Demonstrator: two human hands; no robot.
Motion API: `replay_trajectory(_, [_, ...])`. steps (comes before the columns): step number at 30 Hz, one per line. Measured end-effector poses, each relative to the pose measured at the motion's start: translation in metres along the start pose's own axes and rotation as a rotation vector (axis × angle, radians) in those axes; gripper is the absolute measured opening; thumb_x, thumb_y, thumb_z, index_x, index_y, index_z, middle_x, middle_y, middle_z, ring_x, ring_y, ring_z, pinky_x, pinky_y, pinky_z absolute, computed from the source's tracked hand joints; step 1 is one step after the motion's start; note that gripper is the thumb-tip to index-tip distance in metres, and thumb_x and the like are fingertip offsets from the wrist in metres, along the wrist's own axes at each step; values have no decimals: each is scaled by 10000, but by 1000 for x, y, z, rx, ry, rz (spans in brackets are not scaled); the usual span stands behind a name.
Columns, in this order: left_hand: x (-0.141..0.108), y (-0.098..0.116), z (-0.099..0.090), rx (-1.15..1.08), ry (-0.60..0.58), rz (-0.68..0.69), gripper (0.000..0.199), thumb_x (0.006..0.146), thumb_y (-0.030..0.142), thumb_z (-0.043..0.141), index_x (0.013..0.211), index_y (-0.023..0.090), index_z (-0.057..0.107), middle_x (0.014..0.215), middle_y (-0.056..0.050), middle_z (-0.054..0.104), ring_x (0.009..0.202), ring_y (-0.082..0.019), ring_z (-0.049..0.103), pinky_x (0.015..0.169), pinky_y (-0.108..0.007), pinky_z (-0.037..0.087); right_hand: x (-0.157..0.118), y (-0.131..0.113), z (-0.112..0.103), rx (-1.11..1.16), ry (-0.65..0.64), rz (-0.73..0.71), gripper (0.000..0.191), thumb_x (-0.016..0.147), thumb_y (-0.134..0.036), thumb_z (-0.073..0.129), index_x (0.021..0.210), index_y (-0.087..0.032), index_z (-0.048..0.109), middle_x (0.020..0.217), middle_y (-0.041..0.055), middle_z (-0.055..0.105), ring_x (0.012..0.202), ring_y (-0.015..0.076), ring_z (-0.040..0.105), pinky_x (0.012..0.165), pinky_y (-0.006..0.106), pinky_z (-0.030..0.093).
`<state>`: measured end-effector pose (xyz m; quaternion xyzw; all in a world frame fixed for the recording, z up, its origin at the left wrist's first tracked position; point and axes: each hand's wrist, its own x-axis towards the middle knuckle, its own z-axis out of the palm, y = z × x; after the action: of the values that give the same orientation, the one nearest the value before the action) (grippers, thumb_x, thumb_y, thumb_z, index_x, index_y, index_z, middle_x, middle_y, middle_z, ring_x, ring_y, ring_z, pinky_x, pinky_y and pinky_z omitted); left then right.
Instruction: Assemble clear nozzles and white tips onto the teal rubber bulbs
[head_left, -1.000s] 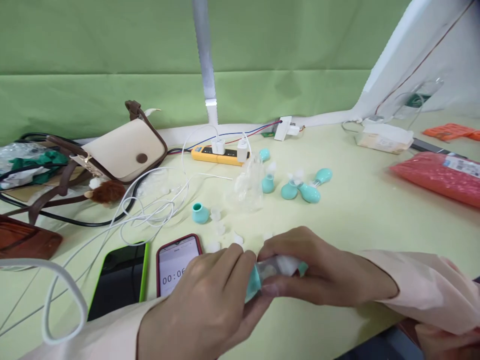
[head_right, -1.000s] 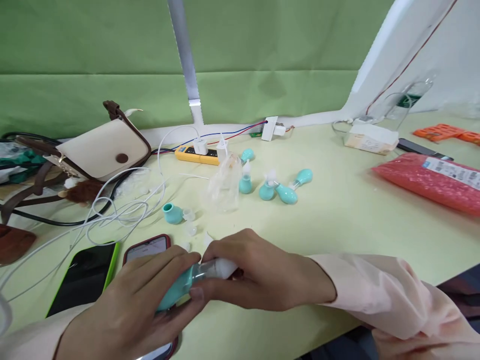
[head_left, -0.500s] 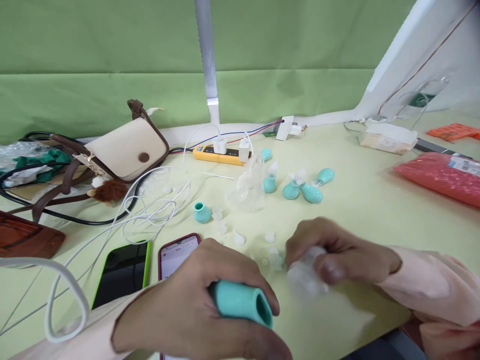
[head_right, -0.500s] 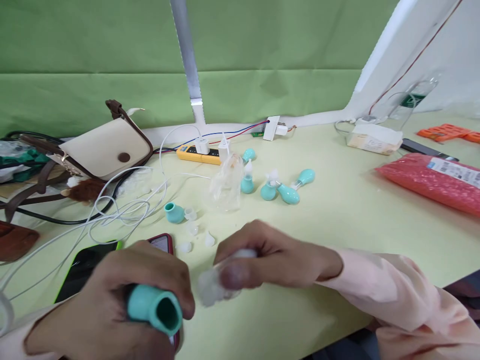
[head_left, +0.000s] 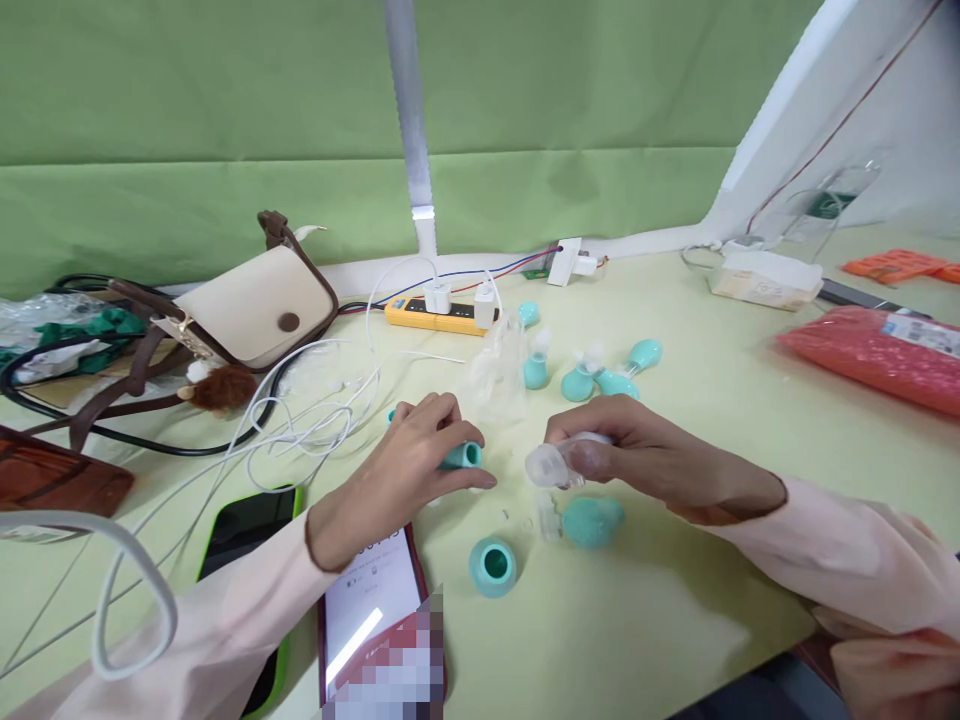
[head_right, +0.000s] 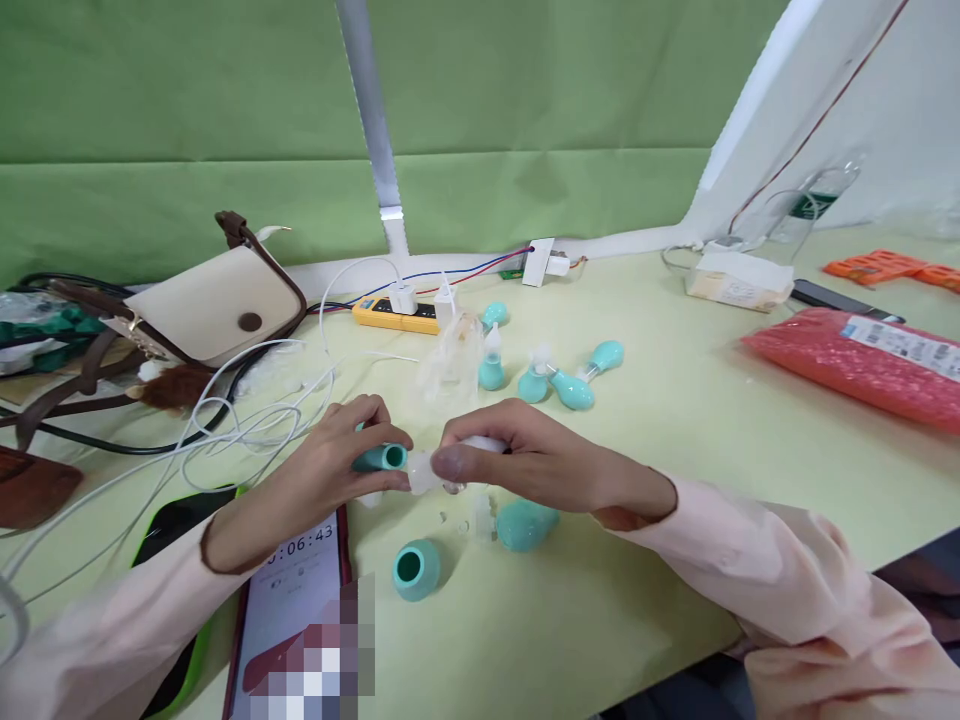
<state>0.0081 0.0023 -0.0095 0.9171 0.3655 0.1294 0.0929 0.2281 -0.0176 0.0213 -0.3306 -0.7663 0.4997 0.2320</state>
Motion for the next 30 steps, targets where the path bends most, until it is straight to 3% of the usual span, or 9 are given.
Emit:
replay_trajectory(6, [-3,-1,4,120,-55,42,302,830,427,523,916,151,609,801,-29,569,790,-194,530,668,-330,268,2,5,-1,-65,1,20,455,838,-477,492,538,-154,382,520,-52,244,482,61,214,419,217,163])
replay_trajectory(12, [-7,0,-1,231,-94,37,220,852,351,520,890,157,616,779,-46,567,767,-215,518,658,-348,236,4,9,3,-132,-1,-66,488,906,-495,330,546,-173,259,528,-49,222,488,68,199,439,218,214])
replay_trajectory(17, [-10,1,2,280,-158,39,141,844,281,535,863,155,594,760,-44,565,731,-215,503,660,-353,239,1,0,12,-145,106,114,510,908,-560,200,558,-190,200,544,-34,206,504,90,221,453,245,218])
replay_trajectory(21, [-12,-1,1,293,-185,48,104,828,260,555,802,165,589,766,-39,538,763,-219,502,666,-359,233,0,-2,17,-176,197,143,487,912,-524,254,562,-188,221,557,-32,222,519,93,247,474,247,239])
replay_trajectory(26, [-9,-4,2,293,-195,37,92,816,260,577,820,171,602,811,-48,539,794,-225,504,674,-357,246,6,7,13,-146,76,106,484,887,-459,402,536,-176,225,538,-51,178,493,73,171,436,236,180])
replay_trajectory(30, [-7,-5,5,274,-204,31,86,808,254,589,824,173,611,795,-41,540,788,-223,513,673,-346,266,9,9,12,-122,95,89,494,858,-448,460,522,-176,221,525,-55,150,483,69,151,425,237,152])
